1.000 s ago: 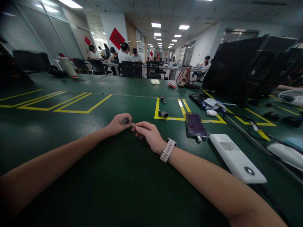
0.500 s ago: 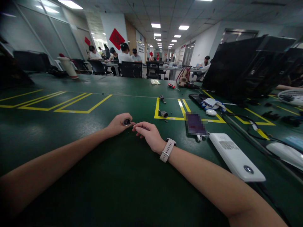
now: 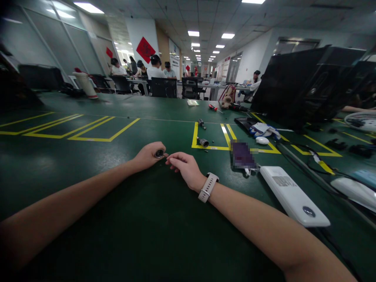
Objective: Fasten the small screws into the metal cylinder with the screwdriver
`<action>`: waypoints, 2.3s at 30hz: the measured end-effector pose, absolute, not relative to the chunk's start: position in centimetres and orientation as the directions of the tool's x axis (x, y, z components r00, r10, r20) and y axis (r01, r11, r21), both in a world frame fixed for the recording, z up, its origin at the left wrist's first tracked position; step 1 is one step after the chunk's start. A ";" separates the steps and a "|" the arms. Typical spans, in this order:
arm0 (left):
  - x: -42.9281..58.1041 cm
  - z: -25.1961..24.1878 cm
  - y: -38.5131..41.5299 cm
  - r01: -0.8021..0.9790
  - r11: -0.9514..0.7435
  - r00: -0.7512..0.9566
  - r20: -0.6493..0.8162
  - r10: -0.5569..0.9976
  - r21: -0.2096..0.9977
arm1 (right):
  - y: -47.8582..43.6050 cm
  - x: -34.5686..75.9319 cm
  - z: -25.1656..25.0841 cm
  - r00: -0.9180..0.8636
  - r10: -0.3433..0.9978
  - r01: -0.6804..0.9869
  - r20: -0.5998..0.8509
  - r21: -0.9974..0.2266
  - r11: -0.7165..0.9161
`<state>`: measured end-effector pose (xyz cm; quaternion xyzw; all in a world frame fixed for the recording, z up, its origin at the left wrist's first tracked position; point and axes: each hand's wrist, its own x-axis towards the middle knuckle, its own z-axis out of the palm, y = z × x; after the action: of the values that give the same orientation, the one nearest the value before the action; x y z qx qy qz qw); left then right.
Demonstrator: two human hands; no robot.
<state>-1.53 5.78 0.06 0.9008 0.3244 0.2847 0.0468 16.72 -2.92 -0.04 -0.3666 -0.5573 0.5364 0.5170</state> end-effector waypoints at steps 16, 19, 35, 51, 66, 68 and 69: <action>-1.5 0.3 5.7 0.503 -0.798 0.636 0.482 0.602 0.333 | -3.0 16.9 0.5 -0.207 0.973 -0.259 0.105 -0.965 0.049; -1.5 0.5 5.5 0.495 -0.802 0.643 0.480 0.597 0.334 | -2.9 17.0 0.4 -0.221 0.970 -0.249 0.106 -0.967 0.049; -1.6 0.3 5.5 0.530 -0.796 0.660 0.447 0.603 0.292 | -2.9 16.7 0.5 -0.215 0.972 -0.210 0.091 -0.977 0.045; -1.6 0.2 5.7 0.525 -0.796 0.674 0.425 0.604 0.300 | -2.9 16.9 0.6 -0.161 0.984 -0.311 0.079 -0.950 0.025; -1.6 0.4 5.6 0.526 -0.792 0.674 0.416 0.610 0.309 | -2.8 16.8 0.2 -0.113 0.988 -0.328 0.105 -0.943 0.062; -1.6 0.4 5.5 0.530 -0.791 0.670 0.421 0.612 0.307 | -2.8 16.8 0.1 -0.109 0.986 -0.332 0.127 -0.939 0.084; -1.6 0.4 5.5 0.532 -0.790 0.668 0.421 0.613 0.307 | -2.8 16.9 0.0 -0.105 0.984 -0.327 0.142 -0.940 0.101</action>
<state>-1.59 5.48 0.43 0.9099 0.3146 0.2586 0.0792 16.86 -2.79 0.01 -0.3474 -0.4728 0.5736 0.5717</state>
